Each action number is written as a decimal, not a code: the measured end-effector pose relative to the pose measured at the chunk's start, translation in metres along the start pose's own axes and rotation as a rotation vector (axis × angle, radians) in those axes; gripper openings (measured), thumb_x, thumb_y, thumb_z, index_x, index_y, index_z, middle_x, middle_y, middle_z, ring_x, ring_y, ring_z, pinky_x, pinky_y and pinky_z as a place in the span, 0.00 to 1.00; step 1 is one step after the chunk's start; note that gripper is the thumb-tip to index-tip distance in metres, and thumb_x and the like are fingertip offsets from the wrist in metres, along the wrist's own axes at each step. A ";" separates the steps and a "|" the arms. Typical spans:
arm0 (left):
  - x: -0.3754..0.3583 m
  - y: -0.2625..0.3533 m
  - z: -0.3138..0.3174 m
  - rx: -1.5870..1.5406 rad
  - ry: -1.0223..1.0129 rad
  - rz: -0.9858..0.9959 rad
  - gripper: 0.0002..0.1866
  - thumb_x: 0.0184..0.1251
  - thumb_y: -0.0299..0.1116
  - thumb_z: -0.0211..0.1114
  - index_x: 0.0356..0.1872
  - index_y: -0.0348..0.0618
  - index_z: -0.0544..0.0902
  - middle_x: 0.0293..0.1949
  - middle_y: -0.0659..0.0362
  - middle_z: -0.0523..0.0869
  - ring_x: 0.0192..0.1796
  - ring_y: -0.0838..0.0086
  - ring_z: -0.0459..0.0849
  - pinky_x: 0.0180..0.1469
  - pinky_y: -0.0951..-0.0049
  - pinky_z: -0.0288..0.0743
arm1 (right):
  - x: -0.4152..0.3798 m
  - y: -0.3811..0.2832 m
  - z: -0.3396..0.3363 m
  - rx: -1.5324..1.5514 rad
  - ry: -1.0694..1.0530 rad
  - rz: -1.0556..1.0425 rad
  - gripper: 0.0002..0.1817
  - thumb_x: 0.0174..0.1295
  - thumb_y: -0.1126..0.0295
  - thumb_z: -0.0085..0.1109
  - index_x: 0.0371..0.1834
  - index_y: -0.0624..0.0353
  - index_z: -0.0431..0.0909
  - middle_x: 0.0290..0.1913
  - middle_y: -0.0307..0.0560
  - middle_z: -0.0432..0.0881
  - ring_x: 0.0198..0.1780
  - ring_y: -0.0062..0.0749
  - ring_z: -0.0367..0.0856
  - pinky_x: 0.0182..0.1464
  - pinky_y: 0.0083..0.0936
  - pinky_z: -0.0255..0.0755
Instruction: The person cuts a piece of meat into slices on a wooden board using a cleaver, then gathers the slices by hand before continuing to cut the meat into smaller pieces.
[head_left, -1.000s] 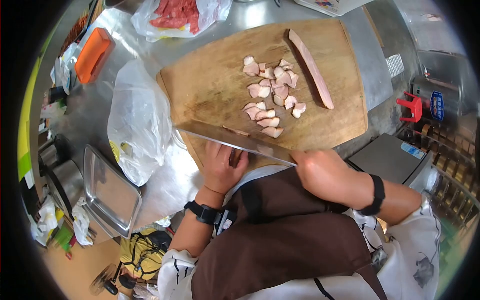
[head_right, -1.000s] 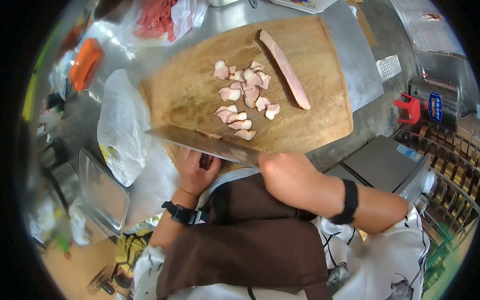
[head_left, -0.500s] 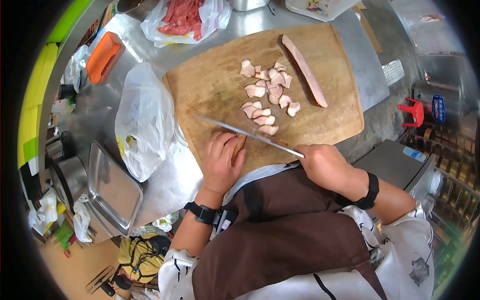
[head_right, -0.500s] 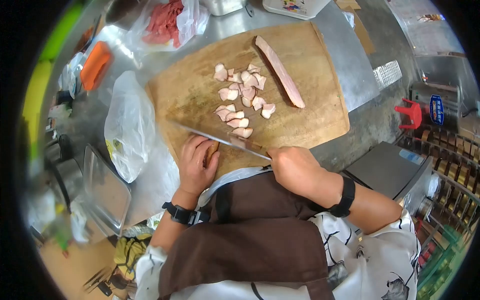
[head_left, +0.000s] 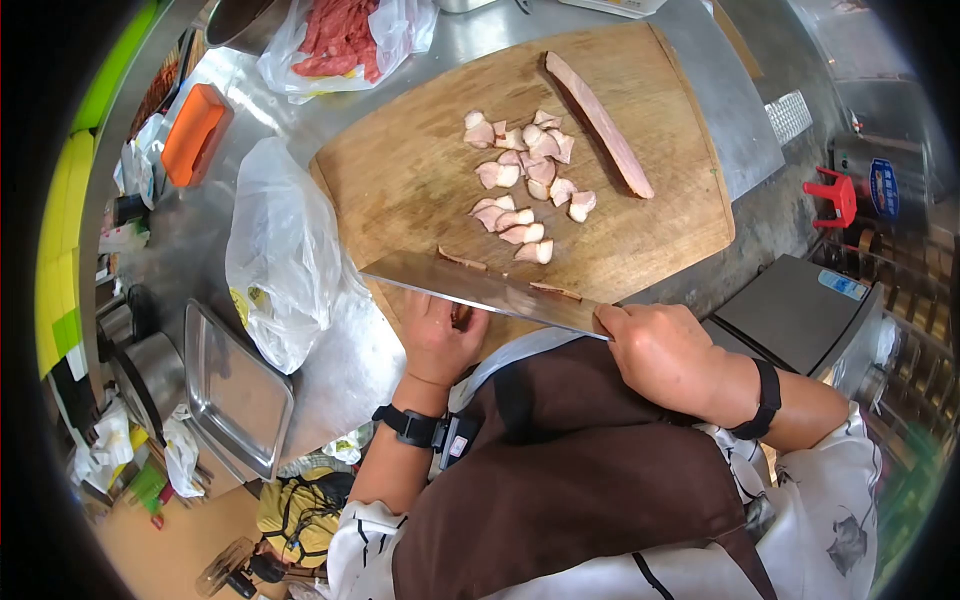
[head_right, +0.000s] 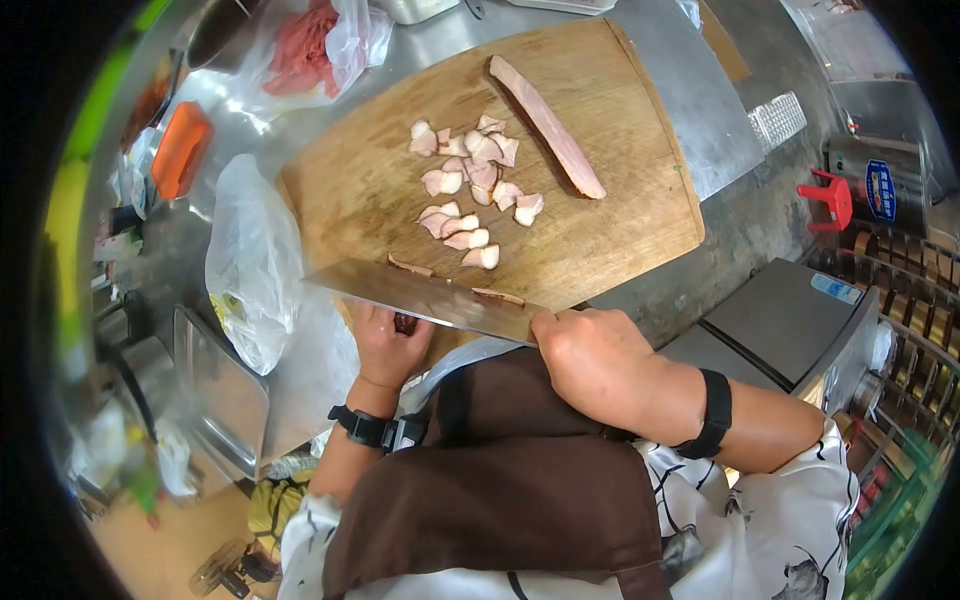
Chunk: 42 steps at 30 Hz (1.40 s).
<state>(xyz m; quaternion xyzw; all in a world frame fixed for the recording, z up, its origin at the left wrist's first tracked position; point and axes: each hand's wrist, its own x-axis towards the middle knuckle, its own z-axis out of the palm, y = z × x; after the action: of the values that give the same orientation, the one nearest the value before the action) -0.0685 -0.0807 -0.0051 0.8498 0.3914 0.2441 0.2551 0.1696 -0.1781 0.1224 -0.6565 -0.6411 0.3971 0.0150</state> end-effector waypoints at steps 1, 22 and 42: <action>0.001 0.000 0.000 0.000 -0.002 0.002 0.17 0.46 0.27 0.74 0.40 0.41 0.83 0.43 0.50 0.81 0.47 0.50 0.79 0.50 0.55 0.75 | 0.002 0.000 -0.001 0.002 -0.012 -0.002 0.08 0.57 0.77 0.52 0.39 0.67 0.75 0.30 0.60 0.83 0.33 0.56 0.85 0.36 0.46 0.79; -0.001 -0.010 0.003 -0.111 0.038 -0.025 0.21 0.45 0.25 0.75 0.44 0.39 0.81 0.48 0.50 0.79 0.51 0.50 0.79 0.53 0.57 0.76 | 0.106 -0.028 0.022 0.010 -0.002 -0.113 0.05 0.59 0.74 0.58 0.34 0.66 0.78 0.30 0.63 0.83 0.34 0.60 0.83 0.36 0.49 0.77; -0.007 0.002 -0.005 0.043 -0.068 0.048 0.17 0.50 0.26 0.73 0.44 0.39 0.83 0.45 0.50 0.81 0.49 0.50 0.79 0.53 0.56 0.75 | -0.001 -0.003 0.004 0.002 0.047 0.007 0.07 0.59 0.75 0.55 0.40 0.64 0.77 0.29 0.59 0.83 0.33 0.56 0.84 0.36 0.46 0.78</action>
<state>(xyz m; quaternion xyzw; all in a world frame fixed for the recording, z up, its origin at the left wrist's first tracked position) -0.0743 -0.0869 -0.0015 0.8719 0.3674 0.2126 0.2441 0.1655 -0.1805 0.1218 -0.6679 -0.6379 0.3823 0.0293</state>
